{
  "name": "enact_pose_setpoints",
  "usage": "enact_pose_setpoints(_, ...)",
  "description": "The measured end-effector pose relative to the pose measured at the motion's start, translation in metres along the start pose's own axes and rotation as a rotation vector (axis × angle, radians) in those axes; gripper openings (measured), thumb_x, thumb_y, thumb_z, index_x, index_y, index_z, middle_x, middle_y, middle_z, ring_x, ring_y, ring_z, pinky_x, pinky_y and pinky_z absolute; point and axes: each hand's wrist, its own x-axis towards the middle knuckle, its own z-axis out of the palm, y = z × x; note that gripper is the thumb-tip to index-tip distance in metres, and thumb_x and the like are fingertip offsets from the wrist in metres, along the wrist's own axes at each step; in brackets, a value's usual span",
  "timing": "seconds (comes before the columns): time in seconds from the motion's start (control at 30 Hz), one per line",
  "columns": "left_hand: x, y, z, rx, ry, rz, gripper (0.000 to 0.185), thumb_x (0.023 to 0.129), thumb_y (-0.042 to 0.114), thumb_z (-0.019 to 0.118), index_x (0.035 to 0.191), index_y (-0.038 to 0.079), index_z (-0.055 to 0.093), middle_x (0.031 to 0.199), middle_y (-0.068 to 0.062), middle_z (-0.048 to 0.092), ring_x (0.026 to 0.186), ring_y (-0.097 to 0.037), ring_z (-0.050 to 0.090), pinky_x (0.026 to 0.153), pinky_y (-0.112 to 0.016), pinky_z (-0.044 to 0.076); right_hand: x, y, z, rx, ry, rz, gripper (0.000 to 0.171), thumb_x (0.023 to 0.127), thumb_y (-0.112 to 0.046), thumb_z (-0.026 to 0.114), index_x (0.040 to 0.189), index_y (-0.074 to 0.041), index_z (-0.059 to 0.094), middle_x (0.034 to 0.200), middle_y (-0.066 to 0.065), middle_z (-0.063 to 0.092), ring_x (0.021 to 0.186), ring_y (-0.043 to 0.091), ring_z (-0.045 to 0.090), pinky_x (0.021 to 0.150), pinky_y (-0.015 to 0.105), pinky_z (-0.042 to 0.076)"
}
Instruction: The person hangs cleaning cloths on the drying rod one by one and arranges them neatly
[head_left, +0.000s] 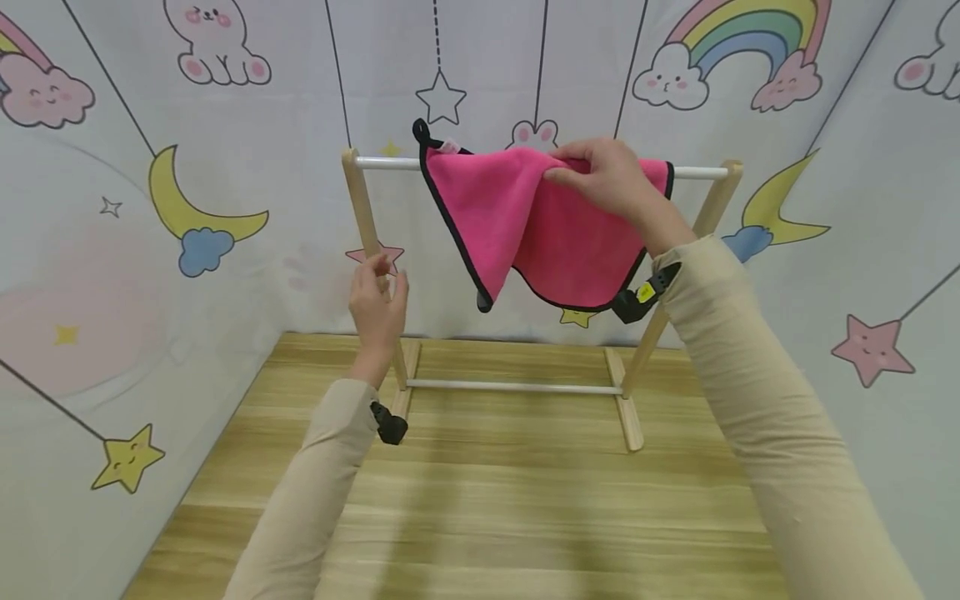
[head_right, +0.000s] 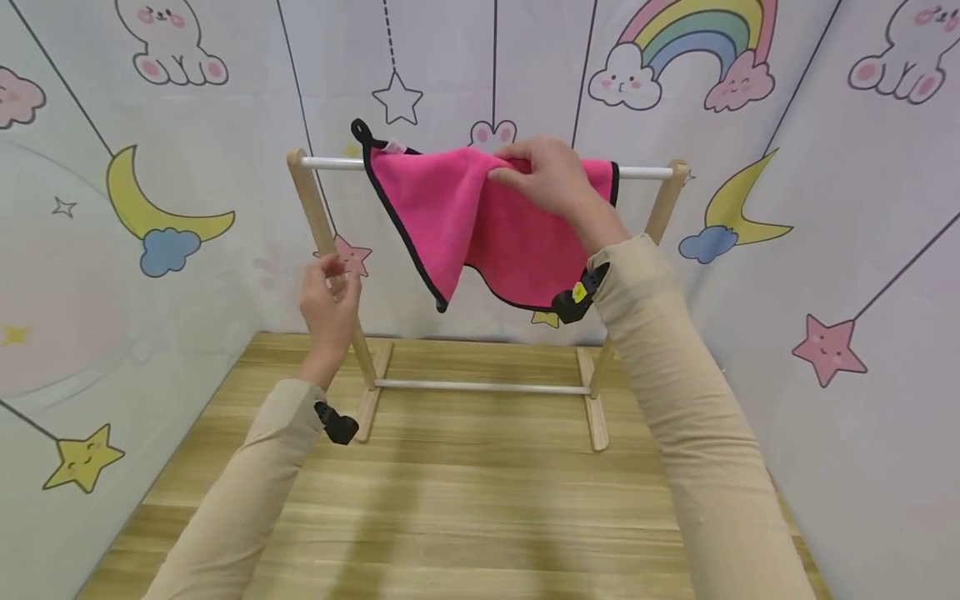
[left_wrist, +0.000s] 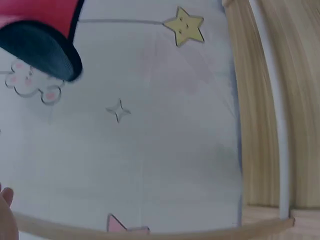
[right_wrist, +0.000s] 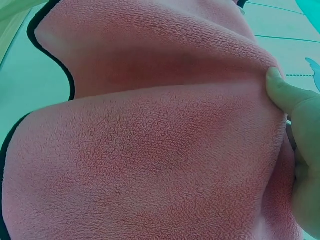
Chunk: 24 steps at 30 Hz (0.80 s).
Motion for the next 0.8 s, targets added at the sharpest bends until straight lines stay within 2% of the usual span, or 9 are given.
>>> enact_pose_setpoints(0.07,-0.001,0.020,0.009,-0.116,-0.131,-0.017,0.036,0.087,0.012,0.058,0.118,-0.004,0.050,0.101,-0.019,0.059,0.094,-0.027,0.058,0.076,-0.037,0.054,0.000,0.002,-0.001,-0.004,-0.002,-0.007,0.041,0.087,-0.037,0.058,0.123,-0.018,0.059,0.109,0.003,0.061,0.097,0.016,0.050,0.081,0.029,0.043)
enact_pose_setpoints(0.17,-0.003,0.045,0.024,-0.281,-0.338,-0.128,0.043,0.087,0.018,0.061,0.124,0.000,0.048,0.104,-0.016,0.062,0.095,-0.022,0.058,0.076,-0.034,0.054,0.000,0.003,-0.002,-0.008,-0.001,-0.021,0.041,0.085,-0.036,0.061,0.122,-0.018,0.059,0.110,0.003,0.062,0.096,0.015,0.052,0.080,0.028,0.044)
enact_pose_setpoints(0.23,-0.004,0.058,0.030,-0.332,-0.399,-0.200,0.038,0.086,0.019,0.063,0.117,0.000,0.053,0.098,-0.015,0.064,0.089,-0.018,0.059,0.073,-0.028,0.054,-0.001,0.004,-0.002,-0.007,0.001,-0.027,0.043,0.084,-0.035,0.063,0.122,-0.018,0.059,0.111,0.003,0.062,0.095,0.014,0.052,0.078,0.027,0.044)
enact_pose_setpoints(0.3,-0.003,0.065,0.034,-0.344,-0.378,-0.233,0.028,0.083,0.016,0.066,0.103,-0.001,0.058,0.088,-0.014,0.064,0.080,-0.014,0.059,0.067,-0.021,0.053,-0.001,0.004,-0.004,-0.003,-0.002,-0.033,0.044,0.082,-0.035,0.065,0.123,-0.018,0.059,0.112,0.002,0.061,0.095,0.013,0.052,0.078,0.025,0.044)
enact_pose_setpoints(0.4,0.002,0.070,0.030,-0.344,-0.276,-0.232,0.017,0.083,0.011,0.066,0.089,-0.004,0.060,0.078,-0.013,0.062,0.070,-0.008,0.055,0.059,-0.014,0.048,-0.002,0.004,-0.005,0.018,0.003,-0.030,0.046,0.081,-0.035,0.067,0.123,-0.018,0.059,0.113,0.002,0.061,0.097,0.012,0.053,0.078,0.024,0.046)
enact_pose_setpoints(0.5,0.012,0.072,0.020,-0.358,-0.175,-0.205,0.014,0.082,0.007,0.066,0.086,-0.006,0.061,0.074,-0.011,0.060,0.066,-0.004,0.053,0.055,-0.012,0.045,-0.004,0.006,-0.008,0.038,0.040,-0.016,0.042,0.082,-0.031,0.066,0.121,-0.017,0.061,0.114,0.002,0.061,0.099,0.012,0.054,0.082,0.024,0.048)
enact_pose_setpoints(0.6,0.024,0.072,0.011,-0.388,-0.099,-0.180,0.014,0.082,0.005,0.065,0.086,-0.008,0.062,0.071,-0.005,0.059,0.064,-0.002,0.052,0.055,-0.014,0.044,-0.004,0.007,-0.007,0.027,0.122,-0.042,0.033,0.083,-0.023,0.065,0.115,-0.012,0.065,0.111,0.004,0.063,0.101,0.013,0.055,0.085,0.026,0.049)
enact_pose_setpoints(0.67,0.029,0.081,0.002,-0.389,-0.078,-0.183,0.014,0.082,0.003,0.064,0.087,-0.010,0.062,0.072,-0.008,0.060,0.063,-0.002,0.052,0.056,-0.014,0.044,-0.004,0.007,-0.005,0.005,0.194,-0.084,0.027,0.084,-0.019,0.064,0.108,-0.009,0.068,0.106,0.006,0.065,0.099,0.014,0.056,0.085,0.026,0.049)
enact_pose_setpoints(0.8,0.033,0.083,-0.003,-0.378,-0.072,-0.180,0.015,0.082,0.004,0.064,0.088,-0.010,0.062,0.075,-0.011,0.061,0.063,-0.002,0.053,0.057,-0.014,0.045,-0.002,0.008,0.000,-0.026,0.306,-0.146,0.019,0.083,-0.016,0.066,0.098,-0.006,0.072,0.097,0.008,0.068,0.091,0.014,0.058,0.077,0.020,0.047)
